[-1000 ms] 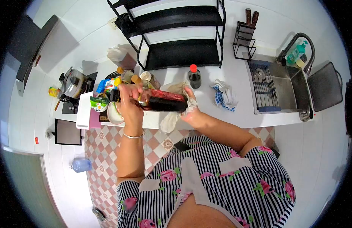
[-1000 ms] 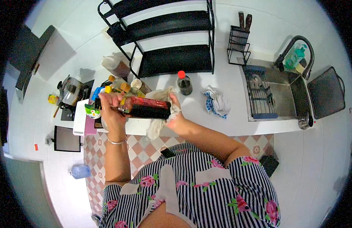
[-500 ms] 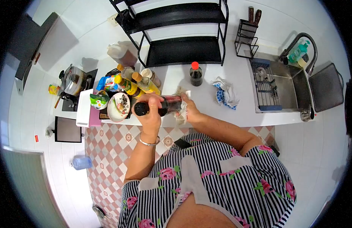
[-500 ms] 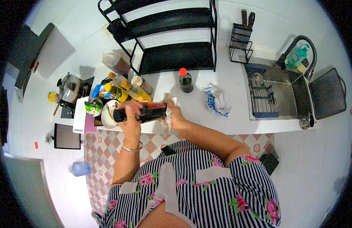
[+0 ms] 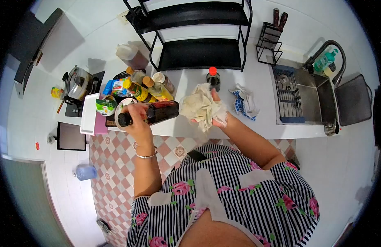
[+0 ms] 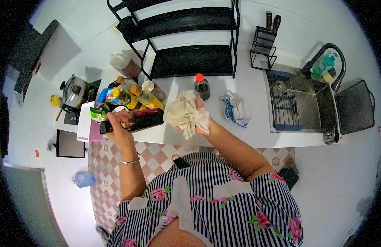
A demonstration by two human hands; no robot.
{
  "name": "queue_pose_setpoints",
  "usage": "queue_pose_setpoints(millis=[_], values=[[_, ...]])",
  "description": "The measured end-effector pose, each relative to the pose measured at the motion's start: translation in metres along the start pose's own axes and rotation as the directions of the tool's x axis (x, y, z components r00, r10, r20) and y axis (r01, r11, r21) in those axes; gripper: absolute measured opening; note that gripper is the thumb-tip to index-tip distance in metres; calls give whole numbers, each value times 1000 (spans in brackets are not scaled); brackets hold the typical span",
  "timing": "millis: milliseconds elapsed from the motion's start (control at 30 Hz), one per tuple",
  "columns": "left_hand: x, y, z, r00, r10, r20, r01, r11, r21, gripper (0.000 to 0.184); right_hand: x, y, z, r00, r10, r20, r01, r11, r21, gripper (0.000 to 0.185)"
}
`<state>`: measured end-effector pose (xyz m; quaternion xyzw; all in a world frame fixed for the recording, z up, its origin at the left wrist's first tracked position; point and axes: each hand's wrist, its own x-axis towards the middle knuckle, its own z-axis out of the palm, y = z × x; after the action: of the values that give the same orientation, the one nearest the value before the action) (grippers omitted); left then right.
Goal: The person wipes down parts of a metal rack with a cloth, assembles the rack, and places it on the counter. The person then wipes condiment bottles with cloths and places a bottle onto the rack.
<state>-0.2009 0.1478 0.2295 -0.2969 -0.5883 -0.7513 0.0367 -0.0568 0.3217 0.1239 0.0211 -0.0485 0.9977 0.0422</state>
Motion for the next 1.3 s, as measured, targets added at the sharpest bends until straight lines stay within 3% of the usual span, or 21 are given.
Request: queue_pose_setpoints(millis=[100, 200, 233, 267, 300, 367, 433, 500, 533, 567, 667, 700, 733, 767, 800, 900, 967, 1067, 1200, 1233, 1300], values=[[-4, 4, 5, 996, -82, -20, 82, 997, 14, 29, 4, -1, 24, 975, -159, -153, 145, 985, -99, 49], [-12, 5, 20, 995, -100, 25, 99, 995, 18, 31, -2, 17, 13, 995, -96, -28, 67, 849, -524, 48], [-17, 7, 25, 977, -211, 12, 210, 975, 71, 33, -4, 37, 28, 987, -143, -73, 13, 526, -851, 58], [-23, 10, 34, 973, -227, 47, 229, 972, -47, 30, 0, 47, 32, 957, -253, 144, 147, -9, -989, 63], [-25, 7, 35, 979, -186, 80, 189, 981, -33, 29, 4, 57, 38, 869, -347, 353, 114, -553, -825, 69], [-31, 14, 43, 977, -112, 181, 111, 994, 19, 28, 8, 50, 49, 874, -342, 345, 143, -498, -855, 65], [-25, 11, 38, 969, -170, 178, 167, 985, 34, 29, 11, 35, 50, 903, -247, 351, 211, -457, -864, 56], [-26, 9, 35, 963, -201, 180, 206, 978, -12, 30, 16, 26, 34, 970, -235, 57, 72, 55, -996, 46], [-25, 8, 35, 963, -193, 186, 208, 976, -68, 30, 25, 20, 16, 982, -175, -74, -17, 308, -951, 41], [-25, 8, 36, 964, -184, 192, 209, 970, -123, 31, 50, 16, -54, 957, -221, 187, 233, 202, -951, 36], [-26, 3, 34, 961, -205, 187, 235, 959, -155, 31, 33, 11, -4, 889, -416, -192, -11, 399, -917, 35], [-25, -1, 34, 964, -200, 177, 228, 961, -157, 31, 23, 3, 4, 873, -449, -188, 86, 522, -849, 39], [-25, -7, 33, 966, -196, 166, 222, 962, -158, 30, 24, -12, -8, 837, -507, -206, 68, 469, -880, 41], [-29, -15, 36, 963, -224, 149, 250, 950, -187, 27, 19, -28, -6, 834, -463, -301, 84, 644, -760, 43], [-33, -27, 36, 966, -203, 162, 214, 975, -57, 32, 12, -38, -1, 831, -400, -387, 98, 790, -606, 45], [-45, -62, 40, 966, -154, 208, 147, 988, 50, 29, -4, -48, 6, 915, -370, -159, 246, 827, -505, 48], [-51, -81, 43, 963, -196, 183, 182, 979, 91, 30, -4, -55, -54, 987, -157, -28, 136, 922, -363, 51], [-62, -115, 50, 968, -200, 149, 188, 978, 92, 26, 2, -31, -76, 993, -89, -76, 60, 946, -320, 51], [-69, -139, 53, 981, -133, 139, 119, 987, 104, 23, 28, 22, -55, 847, -442, -297, 164, 747, -645, 47], [-72, -141, 55, 980, -163, 115, 149, 981, 124, 24, 40, 23, -104, 817, -538, -207, 247, 651, -717, 49], [-72, -126, 62, 970, -227, 83, 214, 966, 144, 30, 42, 26, -93, 594, -787, -169, 107, 285, -952, 51]])
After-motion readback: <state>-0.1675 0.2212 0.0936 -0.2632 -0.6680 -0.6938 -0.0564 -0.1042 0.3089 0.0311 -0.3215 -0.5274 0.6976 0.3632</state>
